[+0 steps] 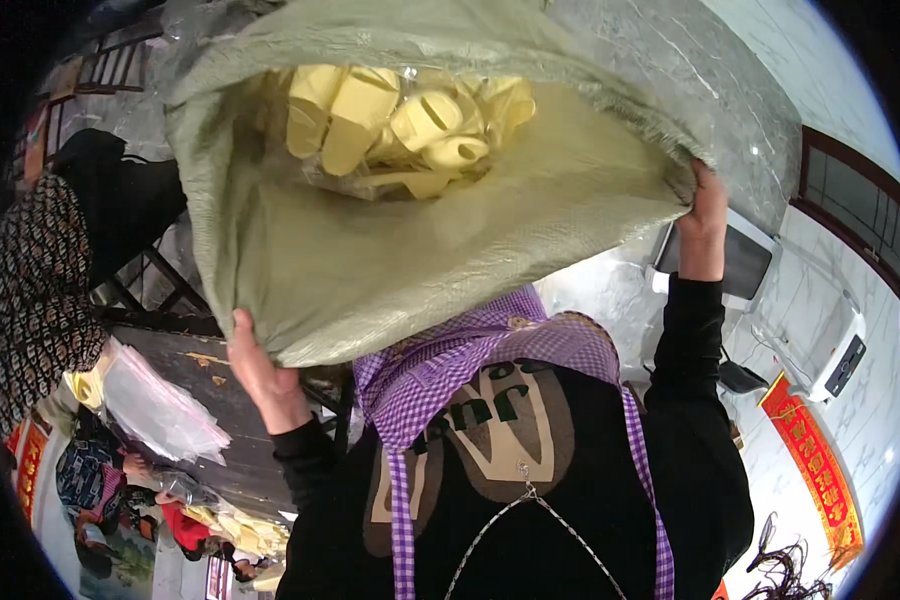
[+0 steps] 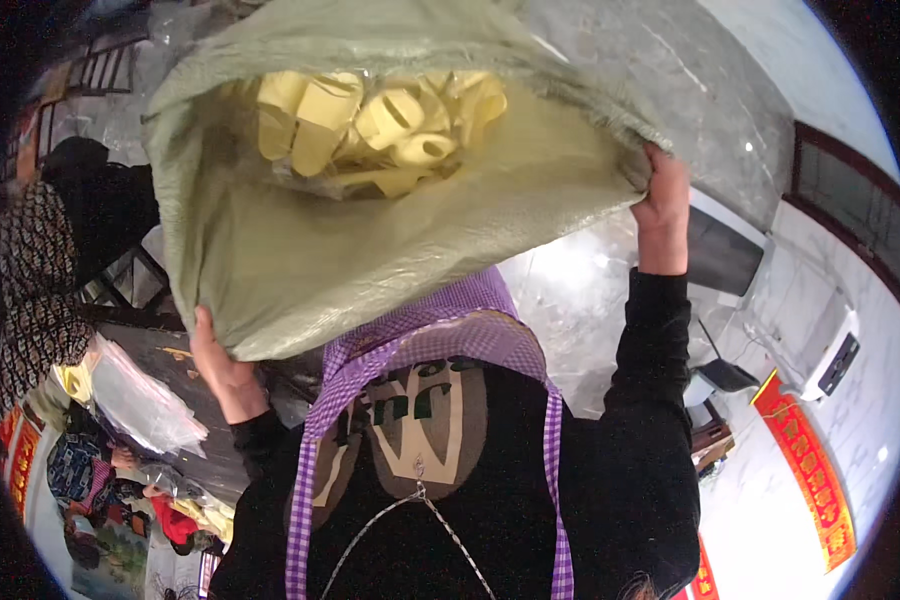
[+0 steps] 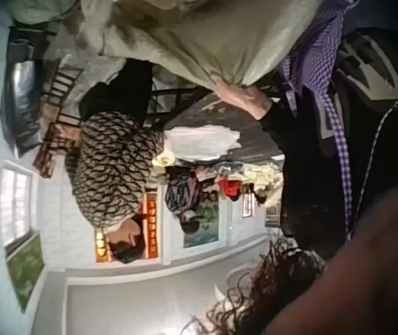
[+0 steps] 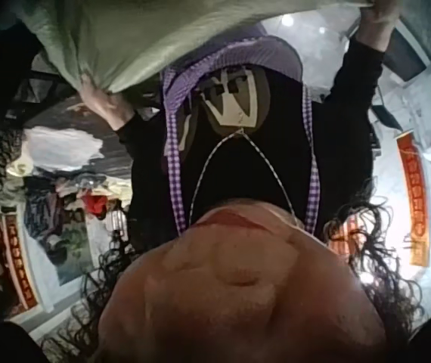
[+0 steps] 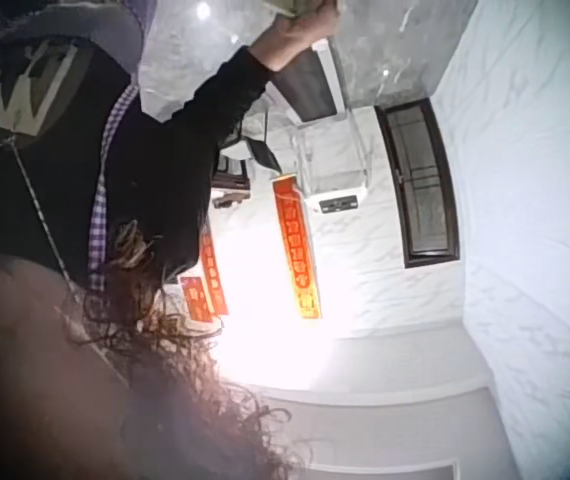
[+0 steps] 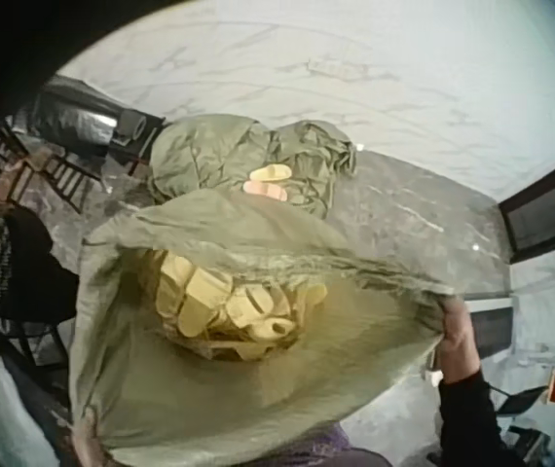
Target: The person removes slippers from a large sack, puts pairs of slippers into plastic bags at the table, and seals the bags by hand.
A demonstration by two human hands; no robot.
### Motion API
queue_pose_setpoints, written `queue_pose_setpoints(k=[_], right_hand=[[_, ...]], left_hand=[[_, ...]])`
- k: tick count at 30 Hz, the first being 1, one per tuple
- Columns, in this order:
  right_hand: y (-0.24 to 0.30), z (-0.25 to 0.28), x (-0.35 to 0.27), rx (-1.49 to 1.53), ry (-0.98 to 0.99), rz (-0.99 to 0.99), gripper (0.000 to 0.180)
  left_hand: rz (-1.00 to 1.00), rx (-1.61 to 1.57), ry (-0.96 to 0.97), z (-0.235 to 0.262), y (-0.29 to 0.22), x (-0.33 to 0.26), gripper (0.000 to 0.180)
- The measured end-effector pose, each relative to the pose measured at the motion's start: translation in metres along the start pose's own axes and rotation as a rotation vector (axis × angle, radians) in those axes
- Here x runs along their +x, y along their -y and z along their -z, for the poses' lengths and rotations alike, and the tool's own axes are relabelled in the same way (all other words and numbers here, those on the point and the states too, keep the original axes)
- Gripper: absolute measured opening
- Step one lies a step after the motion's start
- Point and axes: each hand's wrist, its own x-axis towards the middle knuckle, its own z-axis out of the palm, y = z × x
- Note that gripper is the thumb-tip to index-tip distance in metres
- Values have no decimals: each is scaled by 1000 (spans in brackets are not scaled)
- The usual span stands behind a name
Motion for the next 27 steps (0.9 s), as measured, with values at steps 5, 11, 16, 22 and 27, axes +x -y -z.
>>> queue_pose_setpoints(k=[5,11,16,22,27], right_hand=[[-66,57,4,-268,-134,3,33],[-81,92,1,-1462,-54,71,42],[-97,5,0,-1801,149,849,44],[-268,-87,25,-1077,891,-48,50],[-276,-40,160,-1440,574,522,47]], left_hand=[[91,27,-105,-8,40,3,59],[180,102,-17,-7,75,-17,61],[258,180,66,13,108,-29,64],[253,250,101,19,122,-62,63],[297,357,143,8,140,-80,59]])
